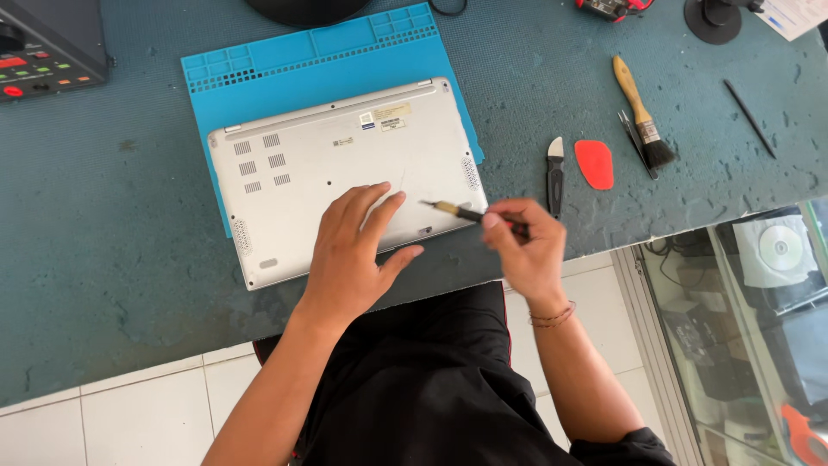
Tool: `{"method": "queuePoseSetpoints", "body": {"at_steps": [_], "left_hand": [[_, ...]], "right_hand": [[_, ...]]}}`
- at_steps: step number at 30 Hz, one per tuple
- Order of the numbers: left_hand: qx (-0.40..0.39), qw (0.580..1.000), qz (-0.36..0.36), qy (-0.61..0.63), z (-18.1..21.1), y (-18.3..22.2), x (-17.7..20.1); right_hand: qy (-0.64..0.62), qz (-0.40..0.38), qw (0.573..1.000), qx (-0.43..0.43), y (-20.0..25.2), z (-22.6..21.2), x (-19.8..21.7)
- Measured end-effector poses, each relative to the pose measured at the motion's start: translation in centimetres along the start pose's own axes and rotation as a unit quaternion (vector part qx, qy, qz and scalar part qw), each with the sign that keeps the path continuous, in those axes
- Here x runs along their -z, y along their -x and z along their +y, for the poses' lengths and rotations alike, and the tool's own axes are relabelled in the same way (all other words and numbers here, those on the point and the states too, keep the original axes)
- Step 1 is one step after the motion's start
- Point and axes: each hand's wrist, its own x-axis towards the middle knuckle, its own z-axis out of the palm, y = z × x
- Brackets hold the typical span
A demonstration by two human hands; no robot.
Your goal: The person uses a screwdriver to remove multiple screws from the bottom case of a white laptop. The screws are placed into a blue magnetic parts tray. The person systematically works around the perimeter and center of the laptop base.
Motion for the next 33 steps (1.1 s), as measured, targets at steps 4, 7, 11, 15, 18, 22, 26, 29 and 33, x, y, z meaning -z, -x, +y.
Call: {"method": "queuePoseSetpoints", "body": {"at_steps": [4,7,11,15,18,22,26,29,33], "left_hand": [[-0.018,0.996,-0.026,-0.082,-1.7,1.6,-2.2],[-0.038,0.987,-0.029,-0.156,-3.2,2.5,-3.5],[-0.043,0.989,-0.027,-0.136,-3.6,2.8,-3.6],[-0.021,0.992,-0.019,-0.119,-3.5,2.7,-3.4],[-0.001,0.993,-0.012,-0.118,-3.1,2.5,-3.8],[0.003,0.989,0.008,-0.147,-2.2,1.5,-5.3],[-0.06,0.993,-0.015,-0.102,-0.5,-0.7,-6.4],[-0.108,0.989,-0.06,-0.082,0.1,-2.3,-7.2],[-0.12,0.981,-0.133,-0.077,0.1,-3.9,-7.6]], "right_hand": [[0.118,0.038,0.992,-0.014,-1.0,0.4,3.3],[0.195,0.038,0.98,0.01,-1.7,-0.4,5.4],[0.295,0.01,0.951,0.086,-2.1,-1.8,6.8],[0.351,-0.035,0.922,0.161,-3.0,-2.4,7.0],[0.358,-0.06,0.916,0.17,-3.5,-2.5,7.1],[0.357,-0.086,0.913,0.18,-3.9,-4.6,6.3],[0.415,-0.143,0.874,0.208,-4.6,-7.7,4.9],[0.476,-0.182,0.836,0.206,-5.3,-8.5,4.2],[0.503,-0.223,0.816,0.177,-6.3,-8.7,3.1]]}}
